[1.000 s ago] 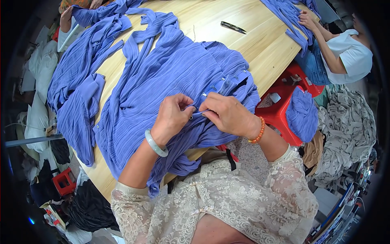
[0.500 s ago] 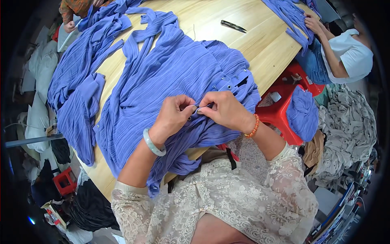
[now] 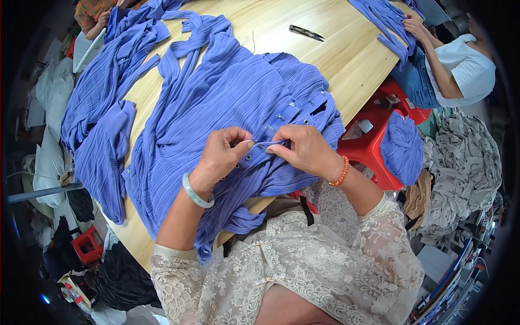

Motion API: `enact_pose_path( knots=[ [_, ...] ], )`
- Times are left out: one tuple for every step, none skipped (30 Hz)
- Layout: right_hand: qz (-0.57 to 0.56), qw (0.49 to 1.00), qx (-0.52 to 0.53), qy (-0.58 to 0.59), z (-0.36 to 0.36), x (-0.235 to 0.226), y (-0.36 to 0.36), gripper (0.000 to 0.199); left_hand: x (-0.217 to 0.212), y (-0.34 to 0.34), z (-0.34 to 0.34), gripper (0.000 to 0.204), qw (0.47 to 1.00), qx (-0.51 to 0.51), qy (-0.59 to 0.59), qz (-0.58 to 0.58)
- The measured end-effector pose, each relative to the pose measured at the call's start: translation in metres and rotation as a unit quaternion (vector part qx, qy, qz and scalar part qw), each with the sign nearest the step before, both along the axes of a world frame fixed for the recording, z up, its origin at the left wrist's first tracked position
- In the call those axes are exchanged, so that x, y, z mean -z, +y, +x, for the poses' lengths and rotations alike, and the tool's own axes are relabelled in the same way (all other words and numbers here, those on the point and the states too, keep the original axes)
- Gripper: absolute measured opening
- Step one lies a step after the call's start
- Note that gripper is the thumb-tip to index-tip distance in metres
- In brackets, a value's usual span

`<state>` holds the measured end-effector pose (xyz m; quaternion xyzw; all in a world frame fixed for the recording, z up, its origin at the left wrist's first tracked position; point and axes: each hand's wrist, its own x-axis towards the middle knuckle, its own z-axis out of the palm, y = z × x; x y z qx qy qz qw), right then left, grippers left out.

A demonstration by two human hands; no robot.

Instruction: Trimming excess fabric from blue garments with scissors and then fastening metal hooks.

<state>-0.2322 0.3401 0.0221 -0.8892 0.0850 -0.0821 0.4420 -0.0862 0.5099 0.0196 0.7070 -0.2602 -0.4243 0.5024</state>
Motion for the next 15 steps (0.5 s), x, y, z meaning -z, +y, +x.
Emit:
enact_pose_path(
  knots=[
    [-0.066,0.997,0.006,-0.029,-0.004,0.001,-0.002,0.017,0.001,0.0,0.001,0.01,1.0,-0.004,-0.028,0.004],
    [-0.067,0.997,0.008,-0.028,-0.009,0.001,-0.004,0.017,0.0,-0.002,0.001,0.011,0.998,-0.008,-0.054,0.009],
    [-0.069,0.997,0.013,-0.031,-0.015,-0.001,-0.006,0.016,-0.002,-0.005,0.0,0.011,0.999,-0.006,-0.054,0.008],
    [-0.072,0.997,0.018,-0.033,-0.018,-0.003,-0.009,0.015,-0.007,-0.011,-0.002,0.014,0.99,0.003,-0.136,0.033],
    [-0.072,0.997,0.02,-0.033,-0.021,-0.007,-0.011,0.015,-0.014,-0.016,-0.006,0.017,0.974,0.012,-0.219,0.058],
    [-0.082,0.996,0.02,-0.034,-0.023,-0.012,-0.013,0.015,-0.018,-0.022,-0.013,0.023,0.955,-0.005,-0.294,0.027],
    [-0.092,0.995,0.019,-0.035,-0.025,-0.014,-0.014,0.015,-0.018,-0.028,-0.016,0.023,0.955,-0.003,-0.294,0.026],
    [-0.093,0.995,0.019,-0.037,-0.024,-0.015,-0.014,0.015,-0.019,-0.034,-0.017,0.021,0.92,0.017,-0.391,0.028],
    [-0.107,0.994,0.017,-0.034,-0.023,-0.016,-0.015,0.015,-0.02,-0.04,-0.016,0.02,0.874,0.037,-0.484,0.029],
    [-0.12,0.992,0.014,-0.032,-0.022,-0.017,-0.015,0.015,-0.01,-0.042,-0.015,0.022,0.876,0.04,-0.481,0.022],
    [-0.122,0.992,0.014,-0.032,-0.022,-0.016,-0.016,0.015,-0.01,-0.046,-0.013,0.022,0.875,0.04,-0.482,0.02],
    [-0.123,0.992,0.005,-0.028,-0.021,-0.014,-0.017,0.014,-0.011,-0.049,-0.012,0.021,0.92,0.043,-0.384,0.066],
    [-0.125,0.992,-0.004,-0.023,-0.02,-0.013,-0.018,0.013,-0.011,-0.051,-0.011,0.02,0.952,0.044,-0.28,0.111],
    [-0.125,0.992,-0.003,-0.023,-0.02,-0.013,-0.019,0.013,-0.009,-0.052,-0.01,0.02,0.953,0.046,-0.28,0.11],
    [-0.115,0.993,-0.012,-0.035,-0.019,-0.013,-0.02,0.012,-0.006,-0.05,-0.008,0.019,0.966,0.035,-0.237,0.1]
  ],
)
